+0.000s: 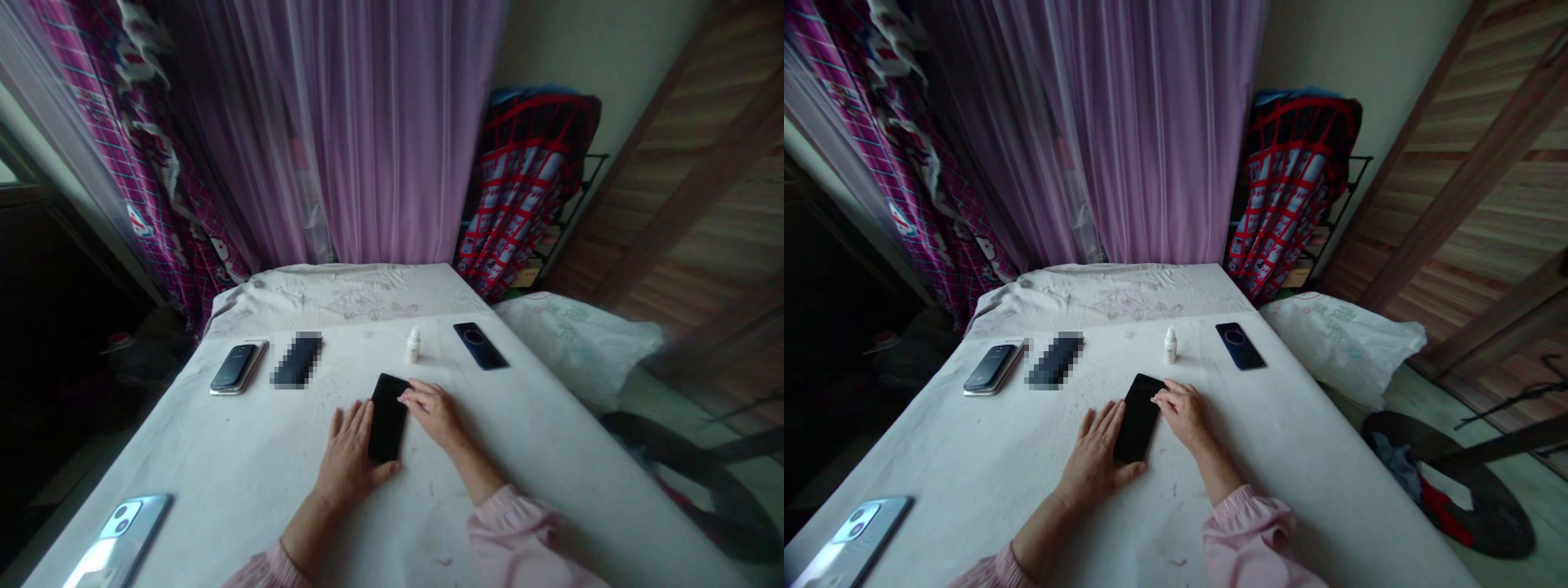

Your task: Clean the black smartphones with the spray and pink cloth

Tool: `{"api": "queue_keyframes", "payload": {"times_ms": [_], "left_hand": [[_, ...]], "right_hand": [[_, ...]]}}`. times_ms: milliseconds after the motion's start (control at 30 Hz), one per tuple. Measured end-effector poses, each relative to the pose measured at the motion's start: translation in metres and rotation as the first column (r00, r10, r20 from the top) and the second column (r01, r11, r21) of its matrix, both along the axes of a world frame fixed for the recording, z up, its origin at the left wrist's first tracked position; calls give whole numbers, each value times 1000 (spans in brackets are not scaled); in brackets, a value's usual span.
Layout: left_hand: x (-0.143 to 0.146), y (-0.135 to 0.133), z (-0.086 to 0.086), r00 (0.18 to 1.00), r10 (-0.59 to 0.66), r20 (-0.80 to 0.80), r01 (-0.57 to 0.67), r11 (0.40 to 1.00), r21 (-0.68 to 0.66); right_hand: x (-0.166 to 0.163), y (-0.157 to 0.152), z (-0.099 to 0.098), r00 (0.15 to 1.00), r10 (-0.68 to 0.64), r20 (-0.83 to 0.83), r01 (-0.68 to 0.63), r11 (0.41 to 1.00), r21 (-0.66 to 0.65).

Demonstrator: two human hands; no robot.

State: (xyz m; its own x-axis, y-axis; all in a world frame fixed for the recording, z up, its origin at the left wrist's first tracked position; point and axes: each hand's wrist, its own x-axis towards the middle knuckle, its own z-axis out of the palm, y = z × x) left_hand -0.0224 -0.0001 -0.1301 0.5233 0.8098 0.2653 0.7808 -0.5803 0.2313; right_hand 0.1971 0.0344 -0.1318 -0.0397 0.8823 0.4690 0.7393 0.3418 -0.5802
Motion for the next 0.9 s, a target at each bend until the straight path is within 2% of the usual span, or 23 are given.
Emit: {"api": "queue_keyframes", "payload": {"times_ms": [433,767,900], "left_hand": [[2,-3,3,1000,8,10,-7,999,-34],[3,-3,5,1000,9,-5,-9,1000,-20],[3,-3,4,1000,15,-16,-16,999,-29]], "right_hand": [[-4,17,3,984,-158,-87,152,986,-72],[3,-4,5,998,21,-55,-25,997,-73],[0,-5,7,1000,-7,-19,5,997,-81]]}}
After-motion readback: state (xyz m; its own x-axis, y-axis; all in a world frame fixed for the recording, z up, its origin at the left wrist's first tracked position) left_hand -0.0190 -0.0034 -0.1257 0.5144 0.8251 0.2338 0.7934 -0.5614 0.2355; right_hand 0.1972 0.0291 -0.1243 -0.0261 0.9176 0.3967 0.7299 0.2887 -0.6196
